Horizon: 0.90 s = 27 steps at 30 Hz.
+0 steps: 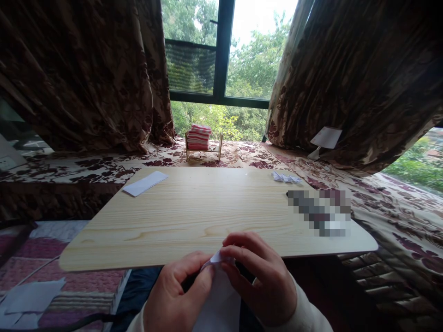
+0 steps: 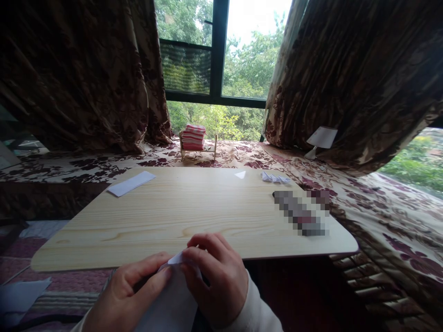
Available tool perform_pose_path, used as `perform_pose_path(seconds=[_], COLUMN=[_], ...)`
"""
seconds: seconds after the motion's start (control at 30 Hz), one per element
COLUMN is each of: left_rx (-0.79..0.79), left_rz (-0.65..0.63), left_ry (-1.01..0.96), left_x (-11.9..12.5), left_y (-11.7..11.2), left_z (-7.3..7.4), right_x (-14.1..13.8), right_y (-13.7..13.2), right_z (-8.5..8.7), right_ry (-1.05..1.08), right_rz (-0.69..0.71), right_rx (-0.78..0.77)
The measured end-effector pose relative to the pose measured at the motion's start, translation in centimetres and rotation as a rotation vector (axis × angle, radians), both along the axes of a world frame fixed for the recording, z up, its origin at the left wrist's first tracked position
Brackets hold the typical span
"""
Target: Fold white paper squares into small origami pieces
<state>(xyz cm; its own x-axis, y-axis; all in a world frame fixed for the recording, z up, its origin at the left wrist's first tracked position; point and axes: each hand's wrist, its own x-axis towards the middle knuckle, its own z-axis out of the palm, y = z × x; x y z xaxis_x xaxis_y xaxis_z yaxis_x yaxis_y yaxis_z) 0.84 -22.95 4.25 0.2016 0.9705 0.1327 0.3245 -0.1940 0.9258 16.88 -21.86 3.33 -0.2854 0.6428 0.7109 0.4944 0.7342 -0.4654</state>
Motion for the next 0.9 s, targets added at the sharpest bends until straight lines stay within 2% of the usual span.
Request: perform_pose_path(seconds=[0.27, 0.5, 0.73, 0.9], left_rx=[-0.016, 0.016, 0.013, 0.101], left_rz=[-0.01, 0.008, 0.035, 0.044], left_ry=[0.024, -0.071, -0.071, -0.001], left_x=[-0.03, -0.05, 0.08, 0.07], left_y=[0.14, 0.06, 0.0, 0.2], left_z=[-0.16, 0.04, 0.3, -0.24], right_x=[-0.25, 0.21, 0.04, -0.01], right_y=[0.02, -0.03, 0.05, 0.19], right_z=[0.24, -0.37, 0.26, 0.54], right_ry=[0.015, 0.055, -0.052, -0.098], right_rz=[-0.004, -0.054, -0.044, -0.037], right_rx=[0.002, -0.046, 0.03, 0.044])
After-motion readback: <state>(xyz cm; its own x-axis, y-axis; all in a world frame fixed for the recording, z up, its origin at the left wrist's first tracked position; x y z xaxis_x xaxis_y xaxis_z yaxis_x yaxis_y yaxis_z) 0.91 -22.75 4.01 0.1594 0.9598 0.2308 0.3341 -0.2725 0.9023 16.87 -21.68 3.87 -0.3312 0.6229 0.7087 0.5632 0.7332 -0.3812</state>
